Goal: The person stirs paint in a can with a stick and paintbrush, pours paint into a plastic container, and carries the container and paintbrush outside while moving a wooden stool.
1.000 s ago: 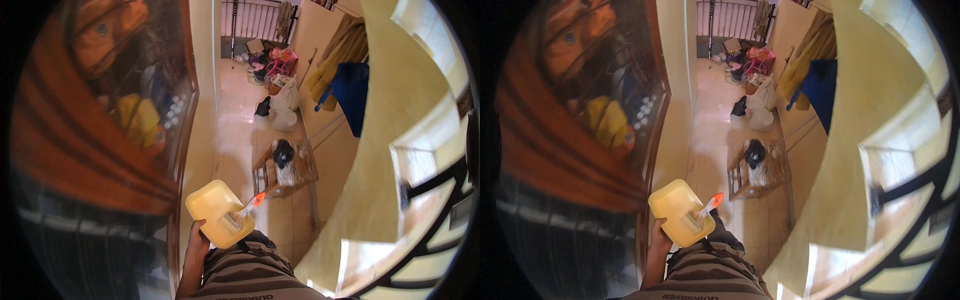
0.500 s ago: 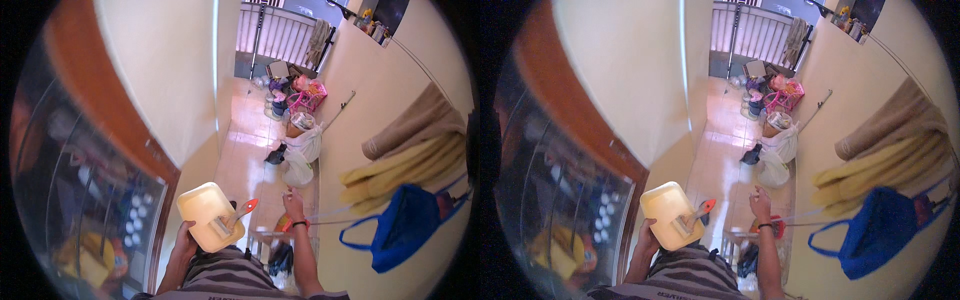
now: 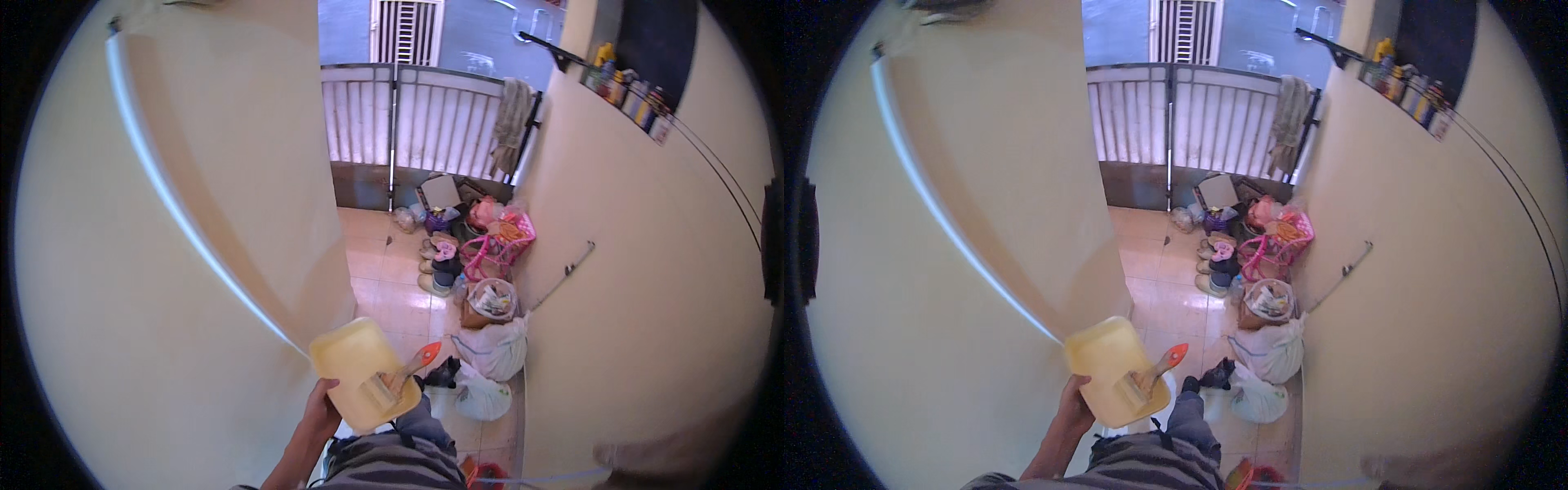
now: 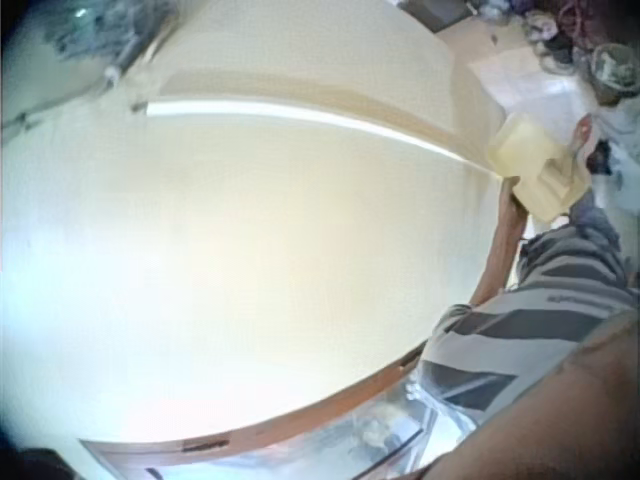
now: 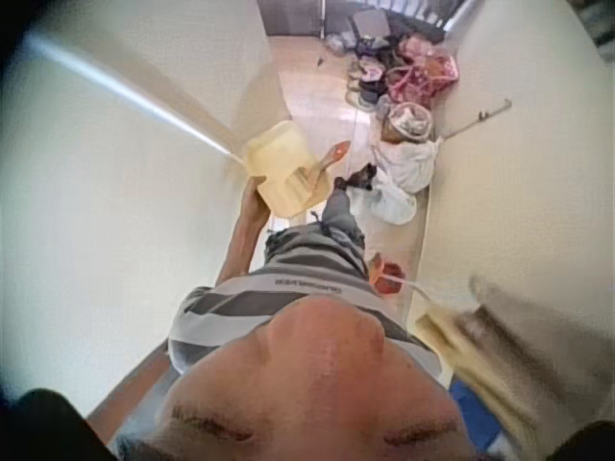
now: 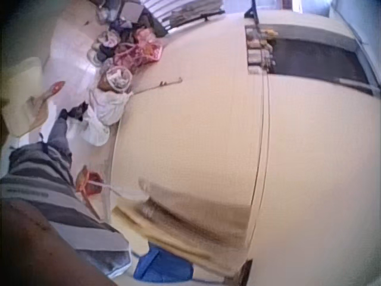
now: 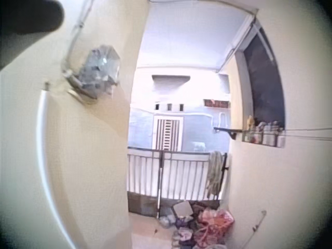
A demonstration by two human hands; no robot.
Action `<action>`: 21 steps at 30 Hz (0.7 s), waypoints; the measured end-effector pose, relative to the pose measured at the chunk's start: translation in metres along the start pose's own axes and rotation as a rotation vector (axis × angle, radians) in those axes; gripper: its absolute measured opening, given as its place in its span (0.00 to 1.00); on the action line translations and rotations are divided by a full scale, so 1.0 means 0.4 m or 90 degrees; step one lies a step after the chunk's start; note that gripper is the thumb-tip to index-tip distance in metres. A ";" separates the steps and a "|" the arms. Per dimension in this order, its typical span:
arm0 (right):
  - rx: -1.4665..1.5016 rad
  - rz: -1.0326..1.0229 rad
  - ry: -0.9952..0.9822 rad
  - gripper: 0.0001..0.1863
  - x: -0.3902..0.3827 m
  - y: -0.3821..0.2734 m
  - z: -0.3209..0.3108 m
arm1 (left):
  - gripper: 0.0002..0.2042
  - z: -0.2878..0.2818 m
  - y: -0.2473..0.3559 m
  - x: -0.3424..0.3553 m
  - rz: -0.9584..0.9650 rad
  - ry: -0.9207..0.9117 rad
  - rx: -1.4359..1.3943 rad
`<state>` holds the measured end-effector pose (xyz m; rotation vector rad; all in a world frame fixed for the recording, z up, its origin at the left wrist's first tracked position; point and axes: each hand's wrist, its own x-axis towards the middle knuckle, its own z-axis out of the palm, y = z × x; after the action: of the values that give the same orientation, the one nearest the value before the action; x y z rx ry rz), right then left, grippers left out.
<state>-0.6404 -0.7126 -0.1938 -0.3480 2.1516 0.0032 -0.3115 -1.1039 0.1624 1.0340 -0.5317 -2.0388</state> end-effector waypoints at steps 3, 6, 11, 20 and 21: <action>0.014 -0.021 -0.003 0.29 0.161 -0.220 -0.137 | 0.33 0.131 0.020 0.220 -0.004 -0.013 -0.029; -0.044 -0.085 -0.010 0.28 0.323 -0.416 -0.329 | 0.32 0.266 0.066 0.391 0.032 0.019 -0.072; -0.258 -0.270 0.077 0.27 0.741 -0.701 -0.774 | 0.29 0.426 0.161 0.700 0.004 -0.034 -0.140; 0.261 -0.590 0.427 0.19 0.844 -1.794 -1.515 | 0.26 0.529 0.349 1.229 0.018 0.078 -0.150; 0.226 -0.611 0.520 0.19 0.927 -1.799 -1.482 | 0.25 0.540 0.371 1.301 0.019 0.065 -0.141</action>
<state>-1.1382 -1.5740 -0.0625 -1.2937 2.4454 -1.2221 -0.6128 -1.6014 0.1302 0.9835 -0.2604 -1.9556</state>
